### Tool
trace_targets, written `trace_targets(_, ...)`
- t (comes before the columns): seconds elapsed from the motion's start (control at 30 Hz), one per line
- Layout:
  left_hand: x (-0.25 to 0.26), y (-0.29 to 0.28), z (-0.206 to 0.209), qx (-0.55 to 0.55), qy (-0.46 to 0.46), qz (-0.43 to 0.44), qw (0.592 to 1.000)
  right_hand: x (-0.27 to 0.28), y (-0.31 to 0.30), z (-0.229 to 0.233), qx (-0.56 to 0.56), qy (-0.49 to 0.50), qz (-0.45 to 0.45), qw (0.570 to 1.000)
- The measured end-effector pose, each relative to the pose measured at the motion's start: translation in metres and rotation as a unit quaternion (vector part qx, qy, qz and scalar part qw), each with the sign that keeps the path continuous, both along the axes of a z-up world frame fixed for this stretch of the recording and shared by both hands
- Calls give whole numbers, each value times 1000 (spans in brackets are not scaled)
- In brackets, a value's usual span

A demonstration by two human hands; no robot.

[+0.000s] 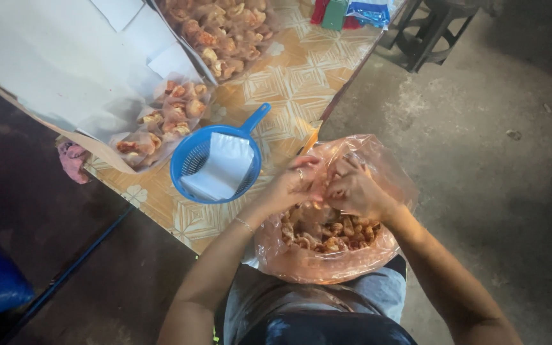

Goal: Scooping fried snacks from a large bulk bag into a smaller container using a metal scoop.

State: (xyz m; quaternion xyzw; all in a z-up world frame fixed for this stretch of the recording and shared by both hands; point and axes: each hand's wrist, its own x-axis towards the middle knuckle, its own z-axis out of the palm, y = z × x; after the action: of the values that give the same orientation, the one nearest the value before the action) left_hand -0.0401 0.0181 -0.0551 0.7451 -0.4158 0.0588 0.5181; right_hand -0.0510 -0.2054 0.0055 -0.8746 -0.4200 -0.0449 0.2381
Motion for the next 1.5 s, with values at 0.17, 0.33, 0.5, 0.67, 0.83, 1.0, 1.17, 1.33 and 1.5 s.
trace_targets(0.17, -46, -13, 15, -117, 298, -79, 944, 12, 10, 46, 99, 133, -37, 985)
trace_targets(0.33, -63, -9, 91, -18, 415, -64, 908, 46, -3, 83, 60, 248, 43, 966)
trace_targets(0.5, -45, -2, 40, -58, 409, -194, 890, 62, -18, 108, -72, 325, 142, 932)
trace_targets(0.67, -46, -4, 57, -182, 447, -312, 818, 66, -12, 95, -95, 331, 176, 922)
trace_targets(0.83, -44, -4, 57, -49, 351, -172, 919, 60, -27, 104, -105, 322, 92, 937)
trace_targets(1.0, -45, -1, 23, -44, 254, -60, 964, 65, -49, 128, -40, 297, 16, 954)
trace_targets(1.17, -49, 3, 42, -92, 452, -8, 887, 73, -57, 131, -87, 246, -62, 963)
trace_targets(1.33, -32, -9, 24, 134, 210, 151, 957, 83, -30, 88, -109, 229, 25, 967)
trace_targets(1.5, -29, -16, 14, 115, 203, 233, 944, 88, -19, 30, -92, 231, 19, 968)
